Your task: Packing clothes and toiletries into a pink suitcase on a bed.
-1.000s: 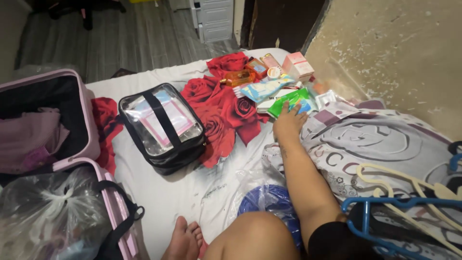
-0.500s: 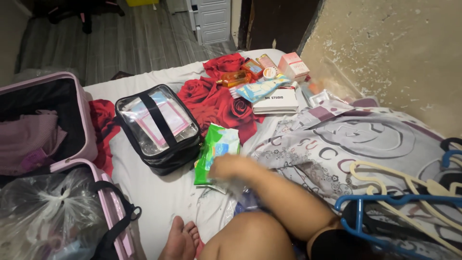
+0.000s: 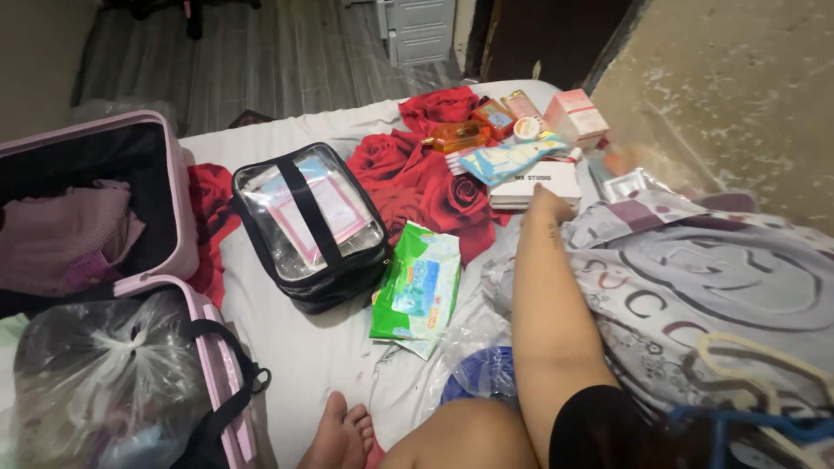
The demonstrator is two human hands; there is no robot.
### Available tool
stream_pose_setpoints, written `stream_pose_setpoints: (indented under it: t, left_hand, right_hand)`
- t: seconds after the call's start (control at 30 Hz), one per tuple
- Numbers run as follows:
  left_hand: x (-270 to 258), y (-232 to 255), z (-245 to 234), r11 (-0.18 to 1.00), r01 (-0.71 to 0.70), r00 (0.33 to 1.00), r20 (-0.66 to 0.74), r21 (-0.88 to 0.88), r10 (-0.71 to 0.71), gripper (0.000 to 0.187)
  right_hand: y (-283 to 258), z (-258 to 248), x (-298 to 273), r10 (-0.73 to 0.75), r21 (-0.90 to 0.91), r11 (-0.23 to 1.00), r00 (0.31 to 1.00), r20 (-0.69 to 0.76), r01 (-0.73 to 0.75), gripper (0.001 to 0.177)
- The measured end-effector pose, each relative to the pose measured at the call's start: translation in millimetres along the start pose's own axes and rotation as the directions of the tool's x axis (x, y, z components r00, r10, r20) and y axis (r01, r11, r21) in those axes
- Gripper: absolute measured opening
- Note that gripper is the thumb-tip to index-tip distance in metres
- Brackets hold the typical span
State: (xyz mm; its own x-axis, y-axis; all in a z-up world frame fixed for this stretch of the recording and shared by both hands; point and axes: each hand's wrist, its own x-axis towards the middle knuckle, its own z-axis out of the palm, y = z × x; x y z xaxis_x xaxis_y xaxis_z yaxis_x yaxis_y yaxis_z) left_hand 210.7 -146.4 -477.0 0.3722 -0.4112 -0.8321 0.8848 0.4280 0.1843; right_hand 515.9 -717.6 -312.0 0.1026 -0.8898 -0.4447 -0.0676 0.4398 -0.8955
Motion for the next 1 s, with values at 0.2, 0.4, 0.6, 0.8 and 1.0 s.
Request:
stream_pose_setpoints:
  t: [0.2, 0.4, 0.6, 0.8, 1.0]
  left_hand:
    - [-40.7, 7.0, 33.5, 0.999, 0.028, 0.998, 0.064, -0.024, -0.027, 0.09]
    - [-33.2, 2.3, 24.4, 1.0, 0.015, 0.998, 0.065, 0.018, -0.016, 0.095]
    - [-68.7, 12.4, 62.6, 1.0, -0.014, 1.0, -0.001, 0.022, 0.014, 0.096]
    - [-64.8, 9.8, 55.3, 0.998, -0.053, 0.992, 0.112, 0.036, 0.049, 0.098]
    - [-85.8, 18.1, 77.3, 1.0, 0.002, 0.992, 0.129, -0.004, -0.001, 0.094]
  right_hand:
    - [-51.7, -32.5, -79.8, 0.038, 0.307, 0.946, 0.974, 0.223, -0.107, 0.052]
    - [-1.3, -72.5, -87.1, -0.083, 0.327, 0.944, 0.928, 0.364, -0.044, 0.044]
    - [45.4, -104.6, -189.3, 0.379, -0.406, 0.912, 0.493, 0.784, -0.056, 0.051]
    - [-46.8, -142.1, -339.4, 0.505, -0.67, 0.562, 0.44, 0.742, 0.485, 0.06]
    - [-5.3, -46.3, -151.3, -0.078, -0.405, 0.611, 0.561, 0.824, 0.68, 0.05]
